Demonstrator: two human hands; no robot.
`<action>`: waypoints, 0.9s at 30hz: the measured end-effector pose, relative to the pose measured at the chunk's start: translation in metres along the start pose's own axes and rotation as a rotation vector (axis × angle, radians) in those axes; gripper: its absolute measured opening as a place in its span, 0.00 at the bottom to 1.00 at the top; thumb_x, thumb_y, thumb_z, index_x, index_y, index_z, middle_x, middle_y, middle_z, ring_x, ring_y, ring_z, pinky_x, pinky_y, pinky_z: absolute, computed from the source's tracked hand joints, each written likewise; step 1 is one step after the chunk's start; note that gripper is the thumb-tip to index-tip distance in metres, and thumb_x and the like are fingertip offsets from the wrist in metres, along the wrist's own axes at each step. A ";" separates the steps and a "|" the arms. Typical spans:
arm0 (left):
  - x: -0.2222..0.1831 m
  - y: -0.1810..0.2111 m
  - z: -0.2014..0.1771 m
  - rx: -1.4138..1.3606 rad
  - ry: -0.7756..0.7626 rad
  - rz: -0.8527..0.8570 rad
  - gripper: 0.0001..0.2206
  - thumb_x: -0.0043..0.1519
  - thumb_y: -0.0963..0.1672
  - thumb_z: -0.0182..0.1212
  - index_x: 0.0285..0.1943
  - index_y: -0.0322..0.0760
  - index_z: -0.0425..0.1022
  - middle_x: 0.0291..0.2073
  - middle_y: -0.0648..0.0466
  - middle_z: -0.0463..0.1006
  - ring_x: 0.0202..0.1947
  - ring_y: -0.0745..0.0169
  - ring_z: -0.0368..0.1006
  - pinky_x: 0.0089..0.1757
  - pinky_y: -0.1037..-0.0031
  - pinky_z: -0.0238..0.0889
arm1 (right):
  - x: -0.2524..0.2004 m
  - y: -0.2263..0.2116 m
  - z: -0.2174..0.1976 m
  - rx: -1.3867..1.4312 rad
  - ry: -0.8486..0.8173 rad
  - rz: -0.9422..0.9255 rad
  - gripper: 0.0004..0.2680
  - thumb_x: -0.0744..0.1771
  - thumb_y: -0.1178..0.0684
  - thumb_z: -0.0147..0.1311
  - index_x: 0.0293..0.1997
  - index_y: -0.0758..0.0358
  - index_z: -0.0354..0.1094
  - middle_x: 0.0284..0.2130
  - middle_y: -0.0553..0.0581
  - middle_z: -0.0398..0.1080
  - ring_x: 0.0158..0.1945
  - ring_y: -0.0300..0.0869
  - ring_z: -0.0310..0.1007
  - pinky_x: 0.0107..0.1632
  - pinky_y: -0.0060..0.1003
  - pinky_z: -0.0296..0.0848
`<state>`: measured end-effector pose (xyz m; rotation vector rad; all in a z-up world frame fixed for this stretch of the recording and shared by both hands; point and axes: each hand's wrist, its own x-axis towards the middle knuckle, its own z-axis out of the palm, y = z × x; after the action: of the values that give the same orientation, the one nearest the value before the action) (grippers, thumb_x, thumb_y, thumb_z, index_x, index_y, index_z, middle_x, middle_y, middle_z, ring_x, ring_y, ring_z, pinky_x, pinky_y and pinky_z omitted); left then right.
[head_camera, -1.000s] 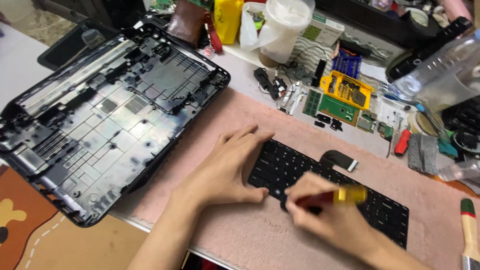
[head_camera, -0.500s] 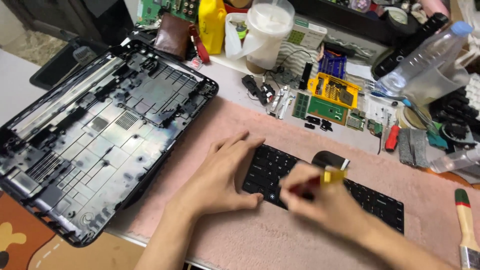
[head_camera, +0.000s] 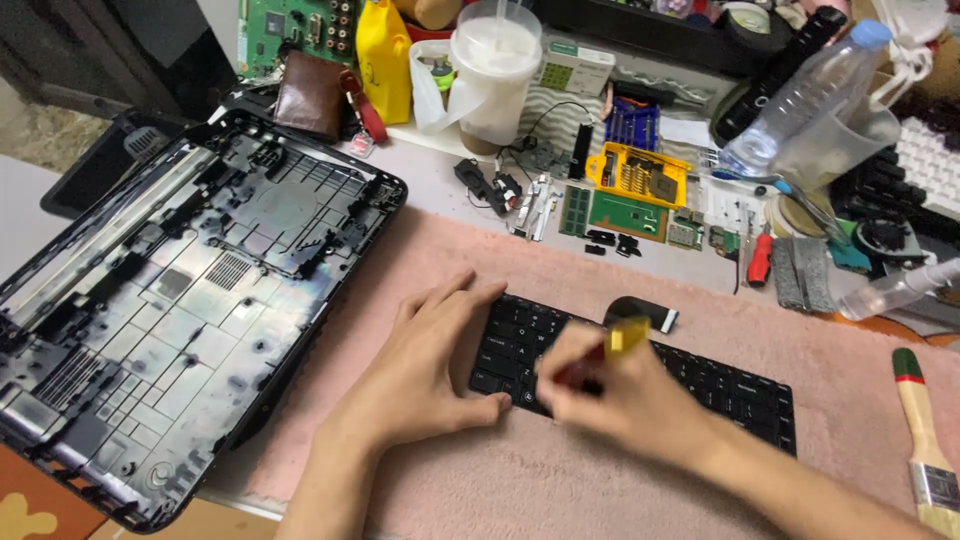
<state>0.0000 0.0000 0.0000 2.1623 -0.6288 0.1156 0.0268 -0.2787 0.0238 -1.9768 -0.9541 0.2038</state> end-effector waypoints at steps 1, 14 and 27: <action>0.000 0.000 0.001 -0.001 -0.005 0.006 0.51 0.50 0.50 0.84 0.86 0.37 0.62 0.81 0.37 0.70 0.88 0.38 0.53 0.74 0.48 0.44 | 0.009 0.012 -0.006 -0.002 0.007 0.003 0.04 0.70 0.55 0.66 0.43 0.63 0.78 0.37 0.55 0.81 0.37 0.40 0.83 0.41 0.27 0.90; 0.000 0.002 -0.002 0.007 -0.031 -0.035 0.52 0.49 0.50 0.84 0.86 0.37 0.62 0.83 0.37 0.68 0.89 0.42 0.51 0.74 0.47 0.42 | -0.006 -0.008 0.016 -0.026 0.019 0.008 0.02 0.71 0.56 0.64 0.43 0.61 0.77 0.37 0.53 0.78 0.34 0.38 0.79 0.38 0.28 0.85; 0.002 0.001 0.000 0.001 -0.011 -0.024 0.52 0.49 0.51 0.83 0.86 0.38 0.63 0.83 0.40 0.69 0.88 0.40 0.52 0.74 0.47 0.44 | -0.010 -0.021 0.026 0.024 -0.004 -0.011 0.02 0.70 0.62 0.65 0.45 0.63 0.78 0.37 0.55 0.77 0.33 0.38 0.74 0.36 0.28 0.79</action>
<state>0.0010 -0.0008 0.0011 2.1723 -0.6092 0.0910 -0.0040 -0.2624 0.0229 -1.9499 -0.9610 0.2125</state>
